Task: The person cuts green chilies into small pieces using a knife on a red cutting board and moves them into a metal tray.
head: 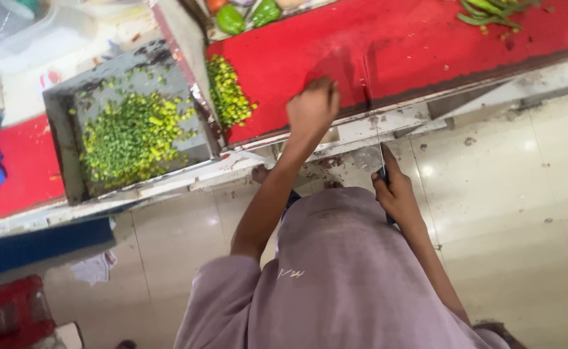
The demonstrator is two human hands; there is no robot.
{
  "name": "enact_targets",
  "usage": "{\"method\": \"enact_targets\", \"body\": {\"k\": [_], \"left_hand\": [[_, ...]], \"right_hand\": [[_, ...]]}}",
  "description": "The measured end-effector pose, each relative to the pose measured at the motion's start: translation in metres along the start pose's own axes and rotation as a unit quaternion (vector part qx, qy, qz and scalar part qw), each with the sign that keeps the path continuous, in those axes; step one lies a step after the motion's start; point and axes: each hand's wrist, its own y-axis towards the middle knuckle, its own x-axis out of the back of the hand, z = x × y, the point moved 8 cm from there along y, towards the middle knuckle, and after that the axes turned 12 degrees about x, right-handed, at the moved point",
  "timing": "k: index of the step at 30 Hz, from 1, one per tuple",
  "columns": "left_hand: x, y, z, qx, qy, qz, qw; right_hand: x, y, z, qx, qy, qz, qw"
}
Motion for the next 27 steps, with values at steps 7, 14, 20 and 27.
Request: {"method": "enact_targets", "body": {"k": [7,14,20,27], "left_hand": [[-0.146,0.090,-0.120,-0.173,0.000,-0.027,0.985],[-0.228,0.161,-0.145,-0.225,0.080,-0.169,0.956],[-0.134,0.067,-0.046,-0.159,0.046,-0.046,0.985],[-0.019,0.030,0.042,-0.043,0.031,-0.058,0.997]], "right_hand": [[0.057,-0.050,-0.031,-0.015,-0.071,-0.120,0.990],[0.094,-0.116,-0.073,-0.161,-0.070,-0.232,0.957],[0.105,-0.111,-0.085,-0.186,-0.127,-0.244,0.943],[0.100,-0.027,-0.030,-0.026,-0.133,-0.114,0.984]]}}
